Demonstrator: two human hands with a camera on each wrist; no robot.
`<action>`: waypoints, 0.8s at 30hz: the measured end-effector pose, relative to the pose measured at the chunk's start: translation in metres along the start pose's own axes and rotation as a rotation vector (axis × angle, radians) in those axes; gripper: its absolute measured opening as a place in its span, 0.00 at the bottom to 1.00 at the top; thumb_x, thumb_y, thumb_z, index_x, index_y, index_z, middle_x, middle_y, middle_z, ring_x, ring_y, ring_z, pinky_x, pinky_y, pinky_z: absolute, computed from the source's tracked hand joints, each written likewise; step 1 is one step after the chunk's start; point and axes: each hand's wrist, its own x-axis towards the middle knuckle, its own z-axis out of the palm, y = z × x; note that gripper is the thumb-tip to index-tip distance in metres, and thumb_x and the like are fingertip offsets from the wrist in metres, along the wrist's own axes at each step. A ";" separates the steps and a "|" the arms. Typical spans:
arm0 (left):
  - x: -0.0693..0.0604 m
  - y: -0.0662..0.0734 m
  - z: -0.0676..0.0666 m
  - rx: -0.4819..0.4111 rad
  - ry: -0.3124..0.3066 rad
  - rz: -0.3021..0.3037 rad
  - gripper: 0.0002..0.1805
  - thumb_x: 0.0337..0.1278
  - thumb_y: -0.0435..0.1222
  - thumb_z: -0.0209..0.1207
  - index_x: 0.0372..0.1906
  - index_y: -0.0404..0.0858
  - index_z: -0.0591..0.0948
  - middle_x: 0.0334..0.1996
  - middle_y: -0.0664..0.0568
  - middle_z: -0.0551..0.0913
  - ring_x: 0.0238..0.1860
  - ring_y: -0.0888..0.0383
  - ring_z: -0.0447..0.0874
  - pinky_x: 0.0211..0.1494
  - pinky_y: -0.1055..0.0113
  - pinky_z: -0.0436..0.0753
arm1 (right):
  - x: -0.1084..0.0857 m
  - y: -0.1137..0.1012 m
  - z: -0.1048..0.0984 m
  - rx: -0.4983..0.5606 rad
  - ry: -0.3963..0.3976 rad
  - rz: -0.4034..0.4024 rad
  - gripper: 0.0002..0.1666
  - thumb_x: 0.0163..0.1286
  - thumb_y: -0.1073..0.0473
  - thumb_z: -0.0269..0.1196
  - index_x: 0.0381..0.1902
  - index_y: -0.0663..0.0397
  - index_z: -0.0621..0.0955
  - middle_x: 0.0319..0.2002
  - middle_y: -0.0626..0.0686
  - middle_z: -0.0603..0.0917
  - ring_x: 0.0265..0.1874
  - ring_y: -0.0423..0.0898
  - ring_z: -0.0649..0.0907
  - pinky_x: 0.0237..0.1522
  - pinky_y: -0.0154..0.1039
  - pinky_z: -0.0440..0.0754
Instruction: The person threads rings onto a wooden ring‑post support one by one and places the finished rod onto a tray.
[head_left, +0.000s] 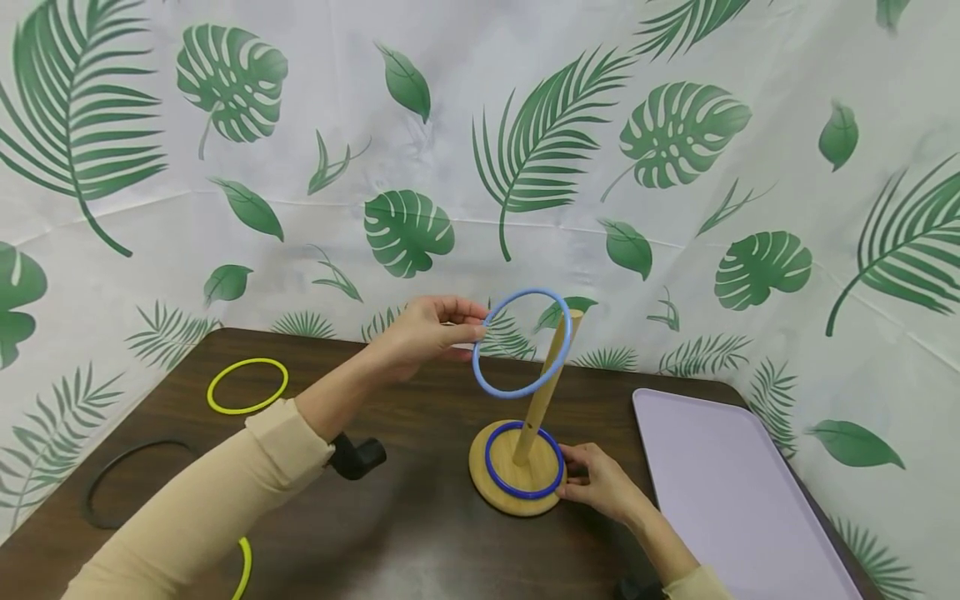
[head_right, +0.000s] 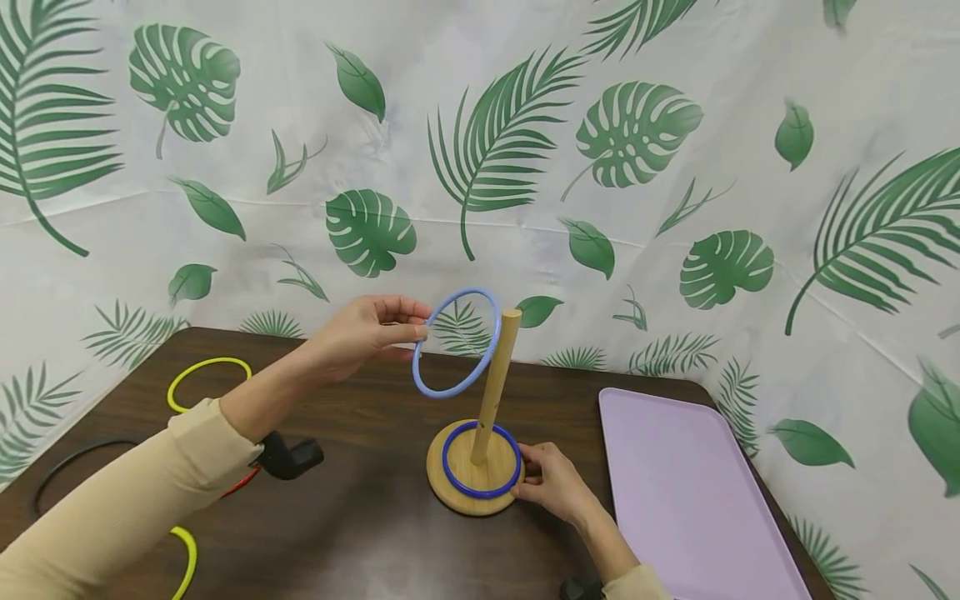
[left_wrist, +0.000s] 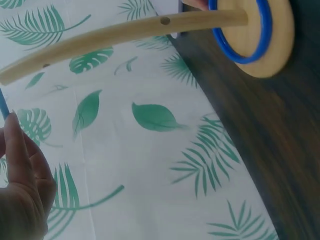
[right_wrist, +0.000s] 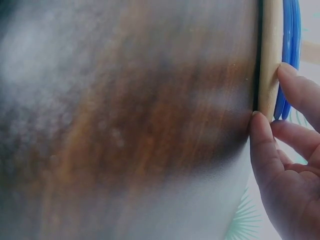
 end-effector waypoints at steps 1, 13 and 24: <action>0.001 0.001 0.003 -0.002 -0.003 0.002 0.16 0.59 0.29 0.58 0.53 0.29 0.76 0.36 0.49 0.77 0.38 0.57 0.78 0.49 0.55 0.83 | 0.000 0.000 0.000 -0.008 -0.001 -0.006 0.37 0.54 0.65 0.71 0.58 0.76 0.71 0.47 0.66 0.72 0.45 0.59 0.79 0.43 0.34 0.83; 0.021 -0.003 0.031 -0.027 -0.030 0.007 0.15 0.59 0.28 0.58 0.51 0.29 0.77 0.33 0.50 0.77 0.33 0.61 0.79 0.46 0.57 0.84 | -0.002 -0.002 0.000 0.020 -0.006 -0.016 0.36 0.53 0.66 0.70 0.58 0.78 0.70 0.47 0.67 0.71 0.45 0.58 0.79 0.43 0.36 0.84; 0.025 -0.065 0.043 0.032 -0.026 -0.134 0.13 0.58 0.26 0.58 0.48 0.28 0.79 0.36 0.44 0.81 0.32 0.59 0.82 0.42 0.59 0.86 | -0.001 -0.002 0.001 0.035 0.006 -0.007 0.33 0.53 0.67 0.70 0.55 0.76 0.73 0.46 0.66 0.71 0.45 0.59 0.79 0.44 0.37 0.84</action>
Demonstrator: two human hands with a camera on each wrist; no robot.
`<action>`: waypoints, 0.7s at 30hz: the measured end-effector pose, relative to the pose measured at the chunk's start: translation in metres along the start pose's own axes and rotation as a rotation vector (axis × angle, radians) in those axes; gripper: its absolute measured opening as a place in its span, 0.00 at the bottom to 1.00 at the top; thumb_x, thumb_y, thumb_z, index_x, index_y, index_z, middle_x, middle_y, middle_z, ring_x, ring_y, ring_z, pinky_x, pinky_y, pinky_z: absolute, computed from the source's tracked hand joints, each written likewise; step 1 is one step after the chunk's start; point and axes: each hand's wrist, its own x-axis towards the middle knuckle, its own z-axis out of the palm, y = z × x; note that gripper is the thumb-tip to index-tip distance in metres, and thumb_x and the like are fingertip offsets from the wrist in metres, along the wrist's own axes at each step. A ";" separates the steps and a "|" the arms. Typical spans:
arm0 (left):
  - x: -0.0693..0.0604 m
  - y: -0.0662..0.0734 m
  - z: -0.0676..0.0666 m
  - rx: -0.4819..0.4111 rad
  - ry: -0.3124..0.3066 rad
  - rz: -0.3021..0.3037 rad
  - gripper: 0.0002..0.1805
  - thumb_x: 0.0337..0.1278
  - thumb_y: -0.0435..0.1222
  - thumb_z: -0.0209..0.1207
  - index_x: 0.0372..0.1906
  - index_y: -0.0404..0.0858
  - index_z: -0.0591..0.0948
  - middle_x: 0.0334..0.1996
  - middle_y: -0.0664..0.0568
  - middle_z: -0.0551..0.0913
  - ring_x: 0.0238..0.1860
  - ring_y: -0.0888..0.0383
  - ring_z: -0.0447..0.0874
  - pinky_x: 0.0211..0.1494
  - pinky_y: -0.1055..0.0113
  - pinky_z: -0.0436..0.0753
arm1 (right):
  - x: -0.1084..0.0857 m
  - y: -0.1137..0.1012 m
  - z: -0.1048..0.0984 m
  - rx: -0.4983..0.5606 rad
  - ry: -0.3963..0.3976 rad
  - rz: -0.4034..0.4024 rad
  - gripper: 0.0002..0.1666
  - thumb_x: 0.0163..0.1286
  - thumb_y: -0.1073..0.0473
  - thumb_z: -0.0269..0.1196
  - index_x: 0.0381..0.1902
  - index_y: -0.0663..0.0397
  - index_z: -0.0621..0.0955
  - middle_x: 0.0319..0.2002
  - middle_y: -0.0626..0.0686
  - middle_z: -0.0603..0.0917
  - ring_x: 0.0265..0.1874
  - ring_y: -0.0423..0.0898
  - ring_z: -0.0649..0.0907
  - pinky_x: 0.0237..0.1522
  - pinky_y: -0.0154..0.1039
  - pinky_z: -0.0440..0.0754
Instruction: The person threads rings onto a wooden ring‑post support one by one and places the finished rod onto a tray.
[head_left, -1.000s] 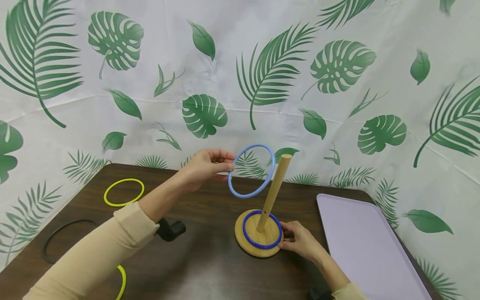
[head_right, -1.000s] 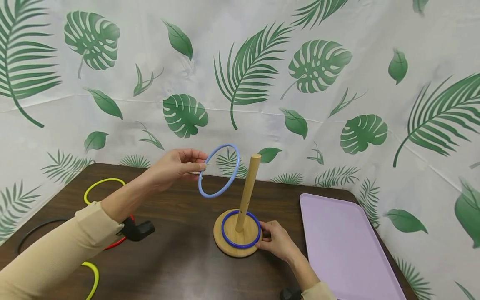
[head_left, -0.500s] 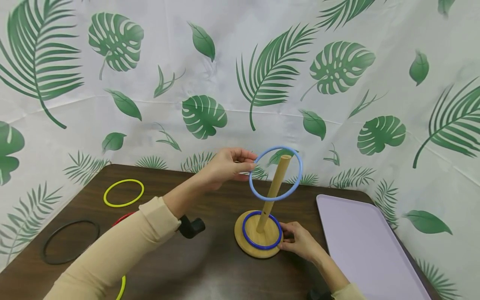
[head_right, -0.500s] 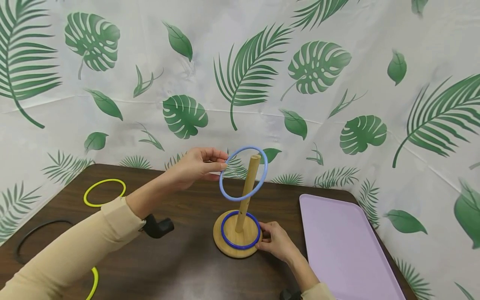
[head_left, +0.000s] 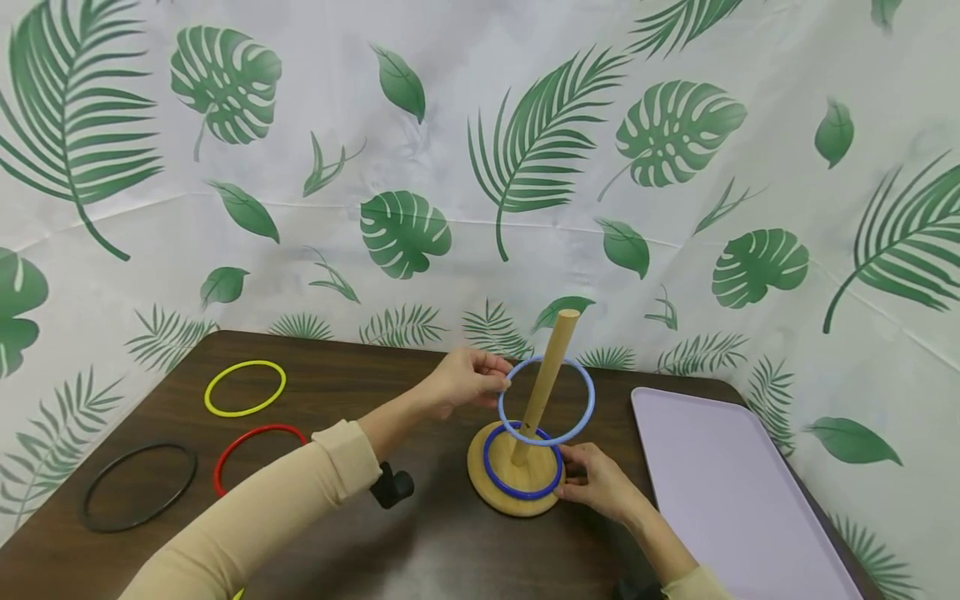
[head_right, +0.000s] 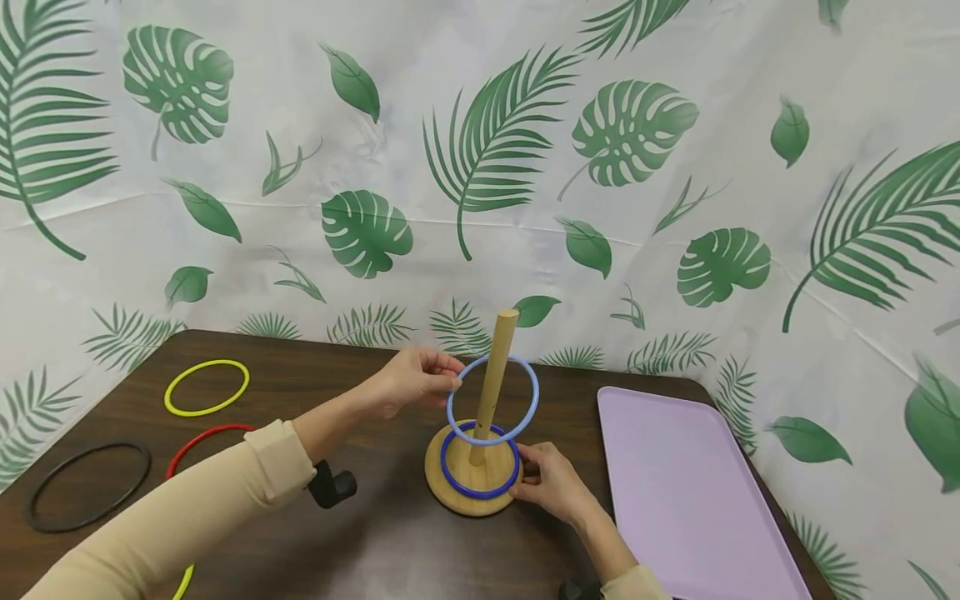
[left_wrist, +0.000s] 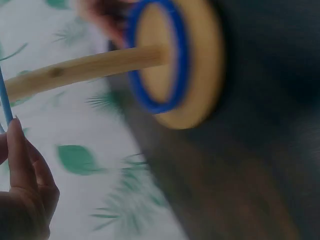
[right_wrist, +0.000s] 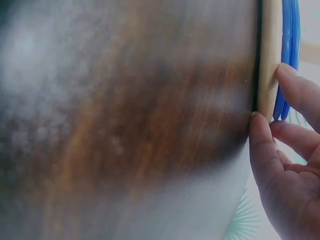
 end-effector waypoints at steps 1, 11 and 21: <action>0.000 -0.008 0.001 0.014 0.003 -0.011 0.13 0.57 0.26 0.57 0.47 0.27 0.79 0.36 0.44 0.81 0.32 0.60 0.82 0.41 0.60 0.86 | 0.000 0.000 0.000 -0.008 0.006 -0.004 0.32 0.53 0.67 0.71 0.54 0.75 0.74 0.45 0.65 0.72 0.45 0.60 0.79 0.44 0.37 0.84; 0.002 -0.062 0.005 0.057 0.055 -0.137 0.11 0.53 0.23 0.57 0.43 0.24 0.80 0.29 0.46 0.81 0.23 0.63 0.79 0.35 0.63 0.86 | 0.001 -0.002 -0.001 -0.076 0.028 -0.019 0.25 0.50 0.66 0.72 0.47 0.68 0.79 0.44 0.62 0.74 0.44 0.58 0.79 0.43 0.34 0.83; 0.008 -0.073 0.012 0.084 0.106 -0.152 0.09 0.51 0.22 0.58 0.39 0.26 0.82 0.31 0.44 0.83 0.24 0.61 0.82 0.32 0.65 0.86 | 0.001 0.001 0.000 -0.105 0.029 -0.036 0.31 0.51 0.64 0.73 0.52 0.70 0.77 0.43 0.62 0.74 0.43 0.57 0.80 0.43 0.39 0.84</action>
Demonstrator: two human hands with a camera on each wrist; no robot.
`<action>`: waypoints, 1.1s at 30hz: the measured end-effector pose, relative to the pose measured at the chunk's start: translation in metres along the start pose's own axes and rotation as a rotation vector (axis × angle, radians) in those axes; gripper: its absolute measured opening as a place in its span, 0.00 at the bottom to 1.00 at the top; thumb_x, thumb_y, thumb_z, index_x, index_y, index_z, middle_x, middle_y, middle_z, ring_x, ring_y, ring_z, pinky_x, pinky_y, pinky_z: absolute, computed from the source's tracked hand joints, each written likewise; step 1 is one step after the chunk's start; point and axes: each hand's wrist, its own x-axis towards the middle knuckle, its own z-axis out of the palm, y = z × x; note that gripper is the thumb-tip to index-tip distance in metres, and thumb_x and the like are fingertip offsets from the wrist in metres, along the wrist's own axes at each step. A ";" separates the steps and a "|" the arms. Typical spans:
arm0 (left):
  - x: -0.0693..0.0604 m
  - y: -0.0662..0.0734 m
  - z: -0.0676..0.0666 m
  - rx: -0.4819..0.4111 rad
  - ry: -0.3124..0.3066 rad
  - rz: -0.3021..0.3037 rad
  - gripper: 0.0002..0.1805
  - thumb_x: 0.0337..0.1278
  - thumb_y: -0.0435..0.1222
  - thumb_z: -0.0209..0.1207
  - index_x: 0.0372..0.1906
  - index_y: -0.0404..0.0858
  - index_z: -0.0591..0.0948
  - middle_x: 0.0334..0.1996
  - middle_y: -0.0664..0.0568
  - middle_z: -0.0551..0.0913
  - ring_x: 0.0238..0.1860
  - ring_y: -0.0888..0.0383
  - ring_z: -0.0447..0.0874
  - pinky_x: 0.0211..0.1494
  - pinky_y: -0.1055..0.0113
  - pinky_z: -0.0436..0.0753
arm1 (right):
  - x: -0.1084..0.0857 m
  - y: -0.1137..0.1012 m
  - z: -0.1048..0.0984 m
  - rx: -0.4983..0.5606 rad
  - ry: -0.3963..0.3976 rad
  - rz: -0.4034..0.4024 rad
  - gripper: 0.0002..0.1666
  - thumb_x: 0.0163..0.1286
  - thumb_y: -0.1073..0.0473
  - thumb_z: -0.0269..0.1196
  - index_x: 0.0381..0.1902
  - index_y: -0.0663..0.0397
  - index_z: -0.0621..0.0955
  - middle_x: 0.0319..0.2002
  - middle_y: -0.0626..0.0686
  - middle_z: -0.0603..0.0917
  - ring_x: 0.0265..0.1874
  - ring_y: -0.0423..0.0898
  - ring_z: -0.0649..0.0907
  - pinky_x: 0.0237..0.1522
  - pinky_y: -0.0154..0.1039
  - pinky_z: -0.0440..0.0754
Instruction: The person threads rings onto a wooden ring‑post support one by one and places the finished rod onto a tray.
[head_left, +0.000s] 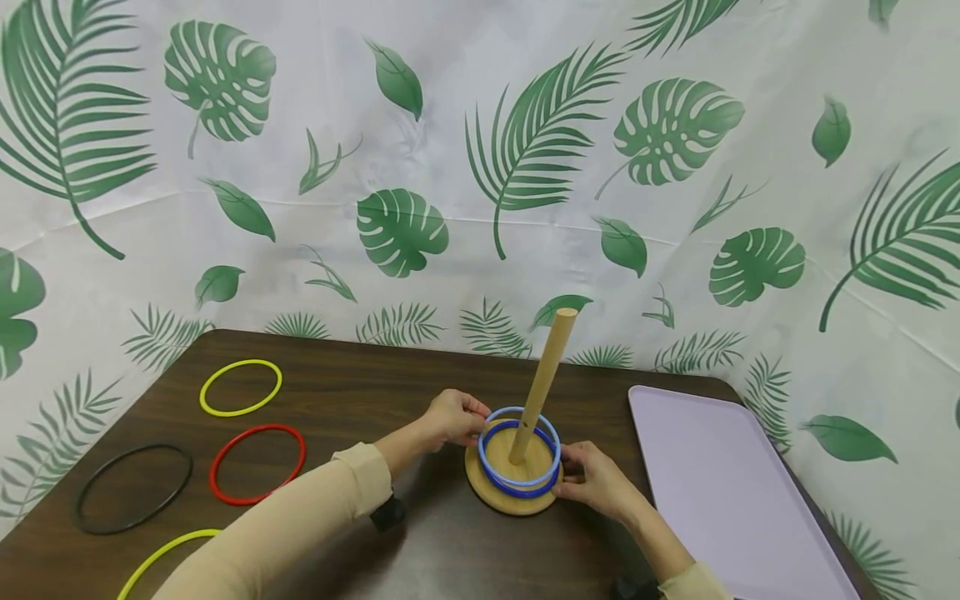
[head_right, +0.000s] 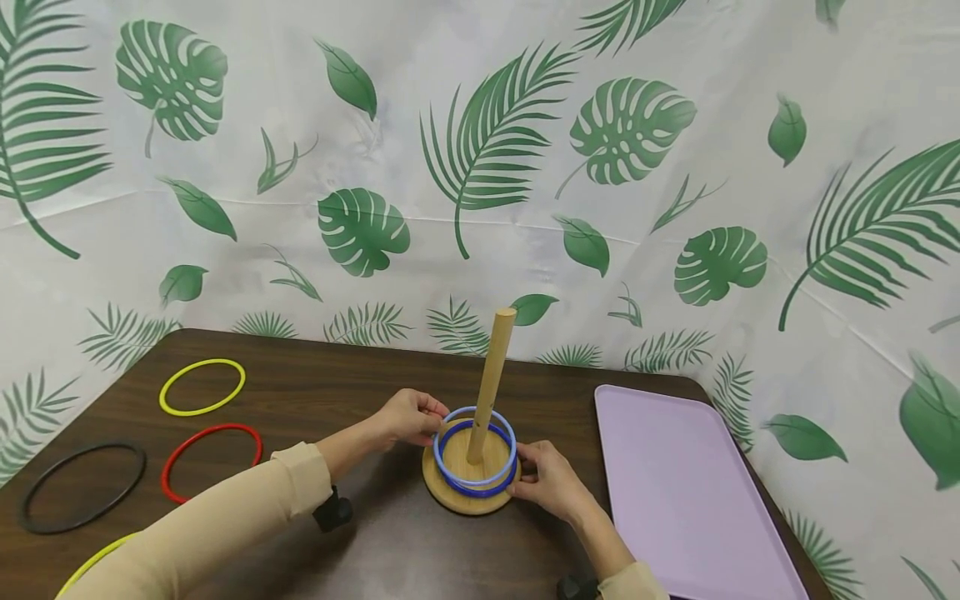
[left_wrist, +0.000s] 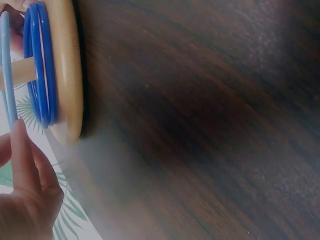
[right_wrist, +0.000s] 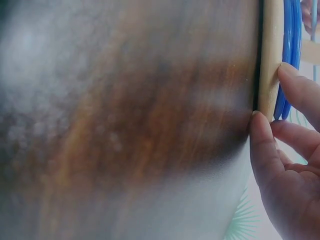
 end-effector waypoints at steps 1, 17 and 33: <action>0.001 0.000 0.001 0.005 0.005 -0.004 0.08 0.51 0.22 0.58 0.38 0.26 0.82 0.31 0.44 0.82 0.24 0.61 0.81 0.31 0.66 0.86 | 0.000 0.000 0.000 0.001 -0.002 -0.001 0.31 0.51 0.64 0.72 0.53 0.70 0.77 0.43 0.62 0.74 0.43 0.57 0.80 0.43 0.39 0.84; 0.006 -0.003 0.010 0.034 0.027 -0.032 0.08 0.49 0.23 0.61 0.37 0.26 0.82 0.28 0.45 0.83 0.21 0.62 0.80 0.30 0.67 0.86 | 0.000 0.003 0.001 0.009 0.002 -0.014 0.34 0.51 0.64 0.73 0.54 0.73 0.75 0.43 0.62 0.74 0.42 0.57 0.80 0.42 0.37 0.84; 0.004 -0.005 0.010 0.064 0.011 -0.024 0.07 0.48 0.23 0.63 0.36 0.28 0.83 0.26 0.48 0.83 0.22 0.62 0.81 0.30 0.68 0.85 | -0.001 0.000 0.000 0.020 0.005 0.003 0.34 0.51 0.65 0.72 0.54 0.74 0.75 0.43 0.63 0.74 0.43 0.58 0.80 0.43 0.37 0.84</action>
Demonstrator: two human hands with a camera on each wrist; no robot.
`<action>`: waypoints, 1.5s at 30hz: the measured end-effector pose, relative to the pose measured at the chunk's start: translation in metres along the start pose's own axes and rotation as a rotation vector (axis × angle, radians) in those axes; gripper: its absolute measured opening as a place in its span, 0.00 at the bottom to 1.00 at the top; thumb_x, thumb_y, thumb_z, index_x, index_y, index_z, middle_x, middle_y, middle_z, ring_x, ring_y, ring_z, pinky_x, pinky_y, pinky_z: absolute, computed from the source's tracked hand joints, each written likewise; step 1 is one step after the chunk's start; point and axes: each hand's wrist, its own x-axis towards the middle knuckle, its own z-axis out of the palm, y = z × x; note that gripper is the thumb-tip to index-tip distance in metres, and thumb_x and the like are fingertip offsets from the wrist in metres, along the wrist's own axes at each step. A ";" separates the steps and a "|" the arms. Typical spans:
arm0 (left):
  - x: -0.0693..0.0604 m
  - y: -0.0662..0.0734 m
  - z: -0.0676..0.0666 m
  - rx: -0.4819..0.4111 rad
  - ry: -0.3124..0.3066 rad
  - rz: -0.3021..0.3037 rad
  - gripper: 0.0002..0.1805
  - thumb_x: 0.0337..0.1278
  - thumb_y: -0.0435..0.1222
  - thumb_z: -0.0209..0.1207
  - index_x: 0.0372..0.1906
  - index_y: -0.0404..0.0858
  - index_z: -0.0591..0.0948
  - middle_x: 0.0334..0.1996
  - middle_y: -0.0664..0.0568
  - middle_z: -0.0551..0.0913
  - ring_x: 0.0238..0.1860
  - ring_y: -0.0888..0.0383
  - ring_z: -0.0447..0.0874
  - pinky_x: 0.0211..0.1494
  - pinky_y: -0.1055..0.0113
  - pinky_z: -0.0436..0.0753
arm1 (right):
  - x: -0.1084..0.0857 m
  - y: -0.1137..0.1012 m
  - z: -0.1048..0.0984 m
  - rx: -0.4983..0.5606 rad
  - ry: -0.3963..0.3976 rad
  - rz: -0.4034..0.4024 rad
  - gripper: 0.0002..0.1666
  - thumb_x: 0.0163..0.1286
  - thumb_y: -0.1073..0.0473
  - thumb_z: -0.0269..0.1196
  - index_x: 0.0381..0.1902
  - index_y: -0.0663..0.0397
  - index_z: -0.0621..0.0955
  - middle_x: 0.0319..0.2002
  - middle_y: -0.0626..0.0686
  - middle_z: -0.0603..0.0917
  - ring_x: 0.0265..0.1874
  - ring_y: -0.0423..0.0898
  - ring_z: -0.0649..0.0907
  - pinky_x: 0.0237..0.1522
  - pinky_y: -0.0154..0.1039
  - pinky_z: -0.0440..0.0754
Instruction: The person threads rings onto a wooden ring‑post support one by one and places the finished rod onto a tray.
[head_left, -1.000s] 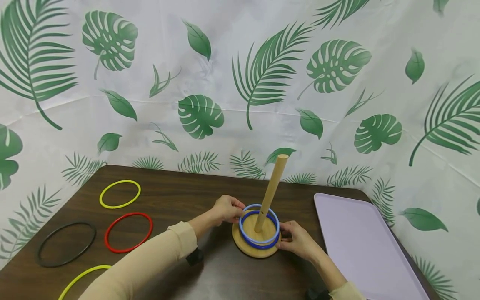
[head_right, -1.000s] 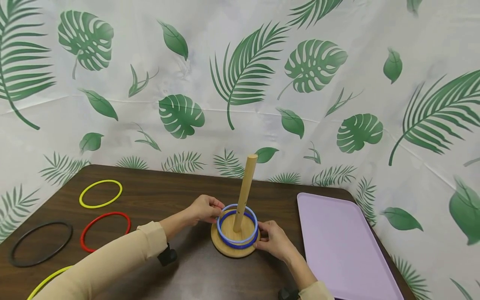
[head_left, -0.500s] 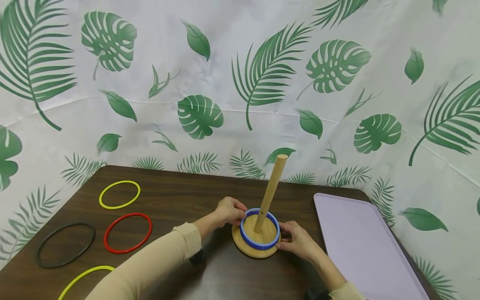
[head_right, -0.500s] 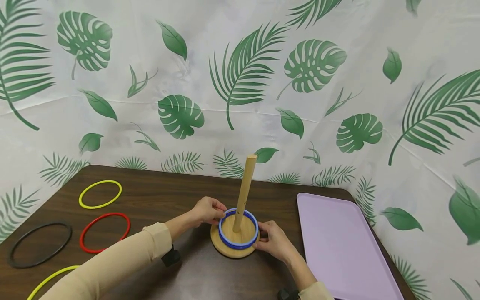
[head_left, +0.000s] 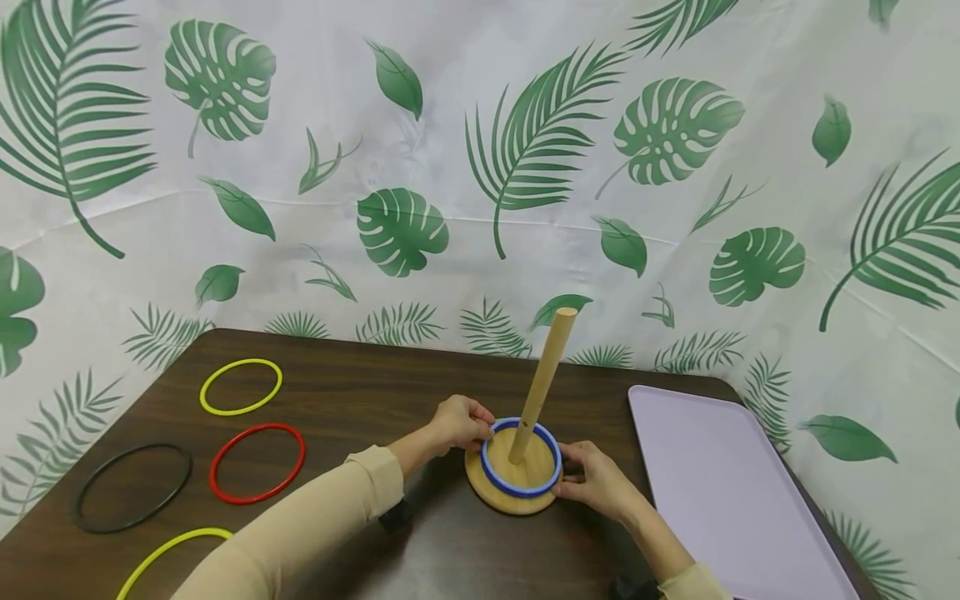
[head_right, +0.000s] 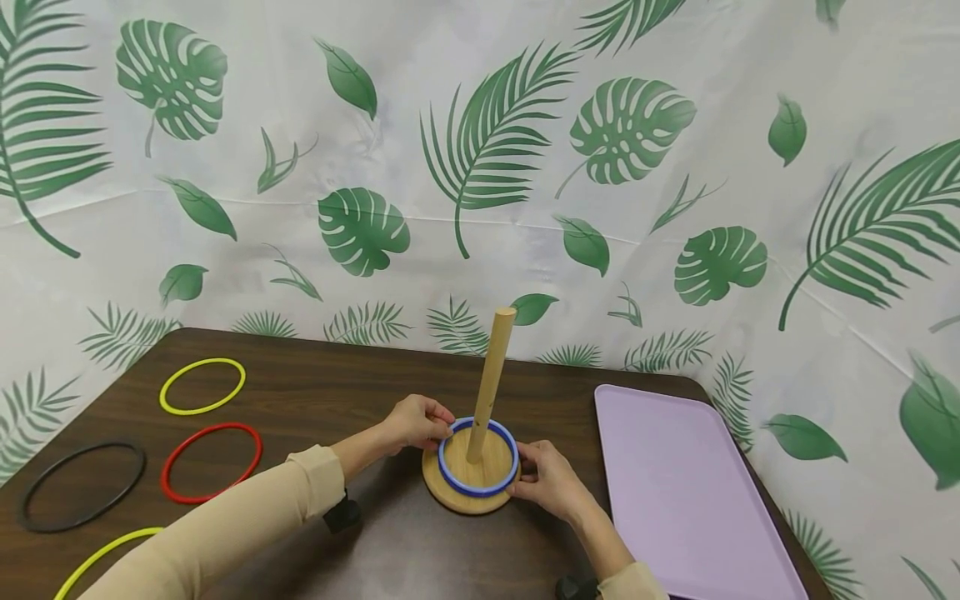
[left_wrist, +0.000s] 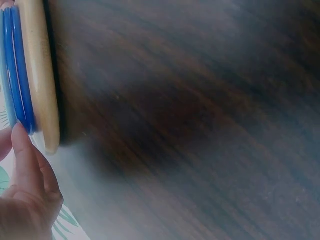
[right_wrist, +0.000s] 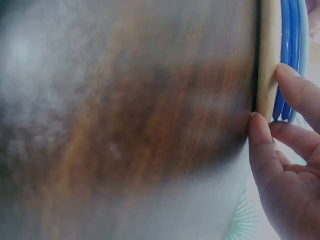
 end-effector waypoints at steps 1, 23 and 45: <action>-0.001 0.000 0.000 0.000 0.001 -0.001 0.07 0.48 0.23 0.63 0.36 0.28 0.83 0.26 0.49 0.83 0.22 0.61 0.81 0.30 0.68 0.85 | 0.000 0.000 0.000 -0.005 0.000 -0.001 0.34 0.51 0.65 0.72 0.54 0.74 0.75 0.43 0.63 0.74 0.43 0.58 0.81 0.43 0.37 0.84; -0.013 -0.002 -0.032 -0.013 -0.102 0.004 0.14 0.60 0.33 0.59 0.47 0.28 0.80 0.42 0.42 0.82 0.43 0.47 0.84 0.42 0.59 0.85 | 0.001 0.001 -0.001 -0.108 0.010 -0.012 0.34 0.51 0.60 0.73 0.55 0.69 0.76 0.44 0.61 0.77 0.43 0.55 0.81 0.44 0.36 0.82; -0.075 -0.018 -0.140 0.165 -0.494 -0.009 0.18 0.59 0.35 0.60 0.50 0.27 0.77 0.44 0.42 0.82 0.43 0.53 0.81 0.49 0.58 0.83 | 0.001 0.001 -0.001 -0.070 -0.005 0.004 0.35 0.51 0.61 0.72 0.55 0.72 0.75 0.45 0.64 0.75 0.44 0.58 0.81 0.44 0.40 0.83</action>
